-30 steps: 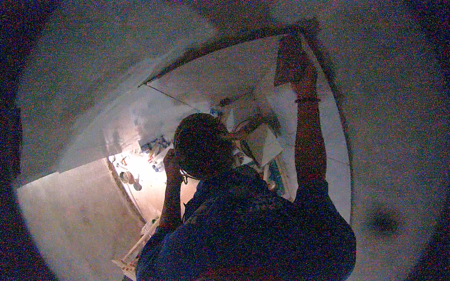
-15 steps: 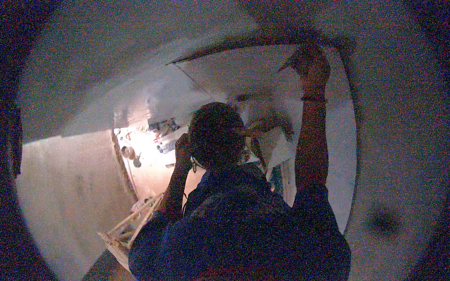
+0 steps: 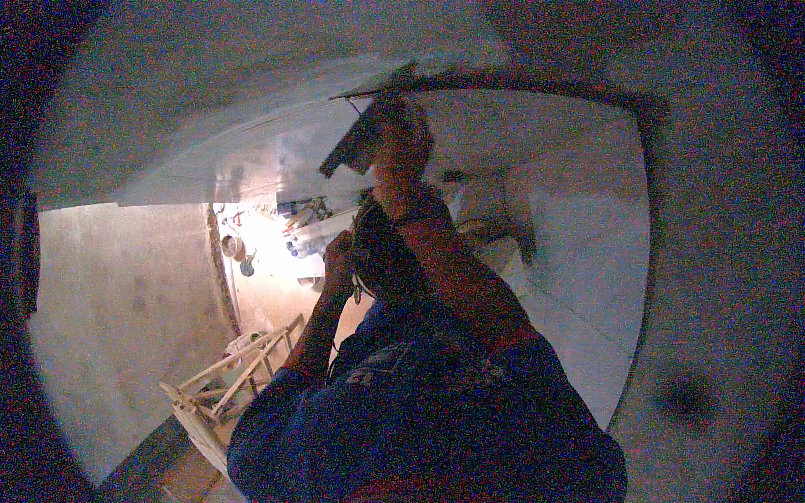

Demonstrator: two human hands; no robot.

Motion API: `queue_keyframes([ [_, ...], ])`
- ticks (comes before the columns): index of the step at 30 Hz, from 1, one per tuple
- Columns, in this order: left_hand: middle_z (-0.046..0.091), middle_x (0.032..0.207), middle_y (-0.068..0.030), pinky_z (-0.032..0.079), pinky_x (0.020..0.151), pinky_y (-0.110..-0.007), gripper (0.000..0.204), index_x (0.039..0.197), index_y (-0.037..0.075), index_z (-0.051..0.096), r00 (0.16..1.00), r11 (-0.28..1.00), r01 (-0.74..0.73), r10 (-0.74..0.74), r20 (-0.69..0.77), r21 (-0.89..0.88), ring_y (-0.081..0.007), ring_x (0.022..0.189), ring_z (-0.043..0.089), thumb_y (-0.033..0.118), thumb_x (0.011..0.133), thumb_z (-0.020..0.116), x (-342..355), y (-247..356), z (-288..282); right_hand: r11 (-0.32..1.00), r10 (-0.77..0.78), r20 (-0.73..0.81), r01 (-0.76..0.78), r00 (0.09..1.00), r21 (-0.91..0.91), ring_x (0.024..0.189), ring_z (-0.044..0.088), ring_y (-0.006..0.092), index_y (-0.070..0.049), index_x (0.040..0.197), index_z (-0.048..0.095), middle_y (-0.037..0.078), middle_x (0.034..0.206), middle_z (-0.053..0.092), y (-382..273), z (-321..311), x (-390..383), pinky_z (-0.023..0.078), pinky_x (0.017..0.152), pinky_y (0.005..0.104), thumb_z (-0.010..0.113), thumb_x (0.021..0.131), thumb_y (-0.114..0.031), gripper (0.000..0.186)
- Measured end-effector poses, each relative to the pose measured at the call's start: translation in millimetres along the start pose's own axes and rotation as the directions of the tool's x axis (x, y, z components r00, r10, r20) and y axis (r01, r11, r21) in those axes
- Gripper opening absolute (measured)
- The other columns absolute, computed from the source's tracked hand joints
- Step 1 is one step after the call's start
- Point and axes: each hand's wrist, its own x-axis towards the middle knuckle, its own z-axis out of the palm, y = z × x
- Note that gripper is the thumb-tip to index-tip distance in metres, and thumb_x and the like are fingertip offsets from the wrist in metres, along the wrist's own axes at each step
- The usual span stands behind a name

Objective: The person applies grout to the gaps between wall tiles using a small tool and a bucket, smoothing the material along the seams.

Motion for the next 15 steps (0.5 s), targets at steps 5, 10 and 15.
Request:
queue_keyframes([
  [5, 0.042, 0.064, 0.0027, 0.032, 0.053, -0.025, 0.011, 0.067, 0.008, 0.045, 0.997, 0.998, -0.007, 0.002, -0.08, -0.063, -0.0095, 0.059, 0.038, 0.005, 0.066, 0.056, -1, -27, -16, 0.969, 0.154, 0.299, -0.203, 0.942, 0.141, 0.093, 0.053, 0.0168, -0.002, 0.112, 0.051, 0.011, 0.104, 0.055, -29, 5, -33, 0.042, 0.085, 0.0326, 0.049, 0.085, -0.027, 0.037],
  [10, 0.041, 0.063, 0.0023, 0.031, 0.052, -0.026, 0.015, 0.064, 0.009, 0.042, 0.992, 0.999, -0.037, 0.041, -0.119, 0.037, -0.0101, 0.058, 0.036, 0.007, 0.063, 0.057, -2, -31, -28, 0.883, 0.264, 0.352, -0.372, 0.898, 0.287, 0.093, 0.053, 0.0168, -0.001, 0.113, 0.05, 0.01, 0.105, 0.055, -44, -41, -25, 0.043, 0.084, 0.0325, 0.05, 0.084, -0.024, 0.037],
  [15, 0.042, 0.064, 0.0016, 0.032, 0.053, -0.026, 0.016, 0.065, 0.008, 0.044, 0.991, 0.999, -0.035, 0.037, -0.127, 0.02, -0.0105, 0.059, 0.038, 0.007, 0.06, 0.059, 0, -22, -19, 0.92, 0.226, 0.265, -0.295, 0.937, 0.26, 0.094, 0.053, 0.0168, -0.001, 0.114, 0.049, 0.01, 0.106, 0.055, -25, -98, 10, 0.043, 0.084, 0.0324, 0.052, 0.083, -0.021, 0.038],
])
